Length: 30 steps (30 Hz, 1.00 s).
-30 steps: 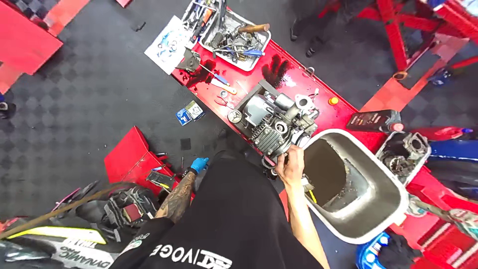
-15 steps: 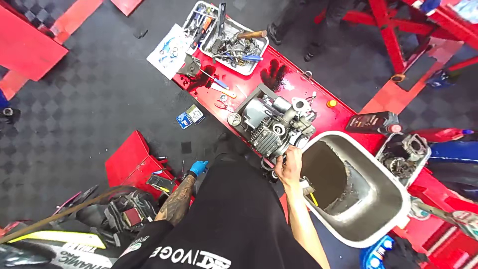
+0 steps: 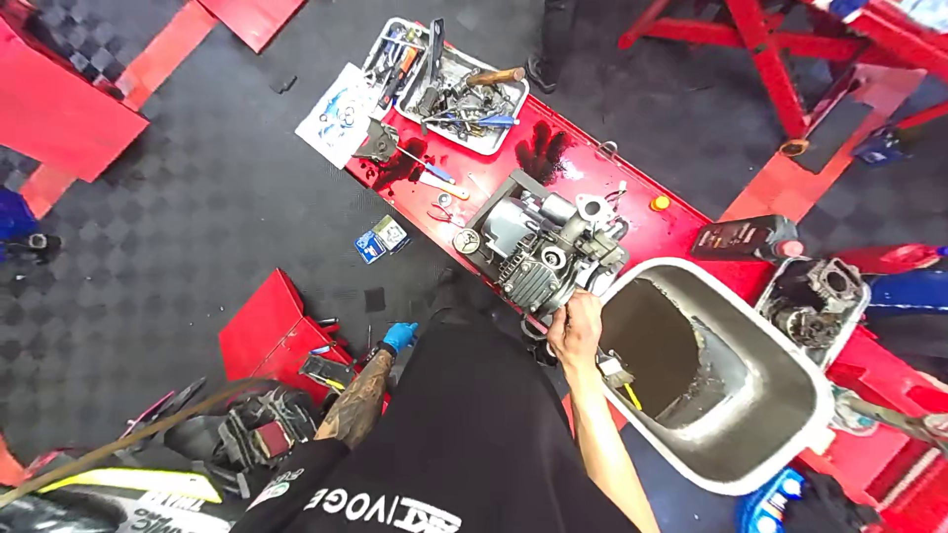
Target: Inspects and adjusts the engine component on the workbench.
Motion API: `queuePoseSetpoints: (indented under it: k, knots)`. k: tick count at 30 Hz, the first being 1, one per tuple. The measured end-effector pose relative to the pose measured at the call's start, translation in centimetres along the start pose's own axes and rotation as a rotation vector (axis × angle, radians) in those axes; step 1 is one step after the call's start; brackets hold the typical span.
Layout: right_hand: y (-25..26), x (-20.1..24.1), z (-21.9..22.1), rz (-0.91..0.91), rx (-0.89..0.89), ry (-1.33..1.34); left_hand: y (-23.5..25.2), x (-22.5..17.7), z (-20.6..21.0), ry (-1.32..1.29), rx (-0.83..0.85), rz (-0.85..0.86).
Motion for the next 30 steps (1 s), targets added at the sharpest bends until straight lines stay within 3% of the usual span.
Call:
queuePoseSetpoints:
  k: [12,22,30]
  knots:
    - [0.3,-0.2,-0.5,-0.024,0.077,-0.038,0.5,0.1,0.4,0.046,0.004,0.001]
    - [0.2,-0.2,-0.1,-0.024,0.037,-0.011,0.6,-0.7,0.2,0.011,-0.003,-0.001]
    - [-0.2,-0.7,-0.3,-0.037,0.029,0.027,-2.0,-2.6,0.3,0.054,0.004,-0.013]
Point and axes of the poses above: each hand's wrist, its own y-axis towards the middle knuckle, its own z-axis out of the palm, x = y × z, the point moved 2 cm from there along y, towards the middle knuckle, and after that the axes turned 3 degrees about z, right-handed, at the moved point
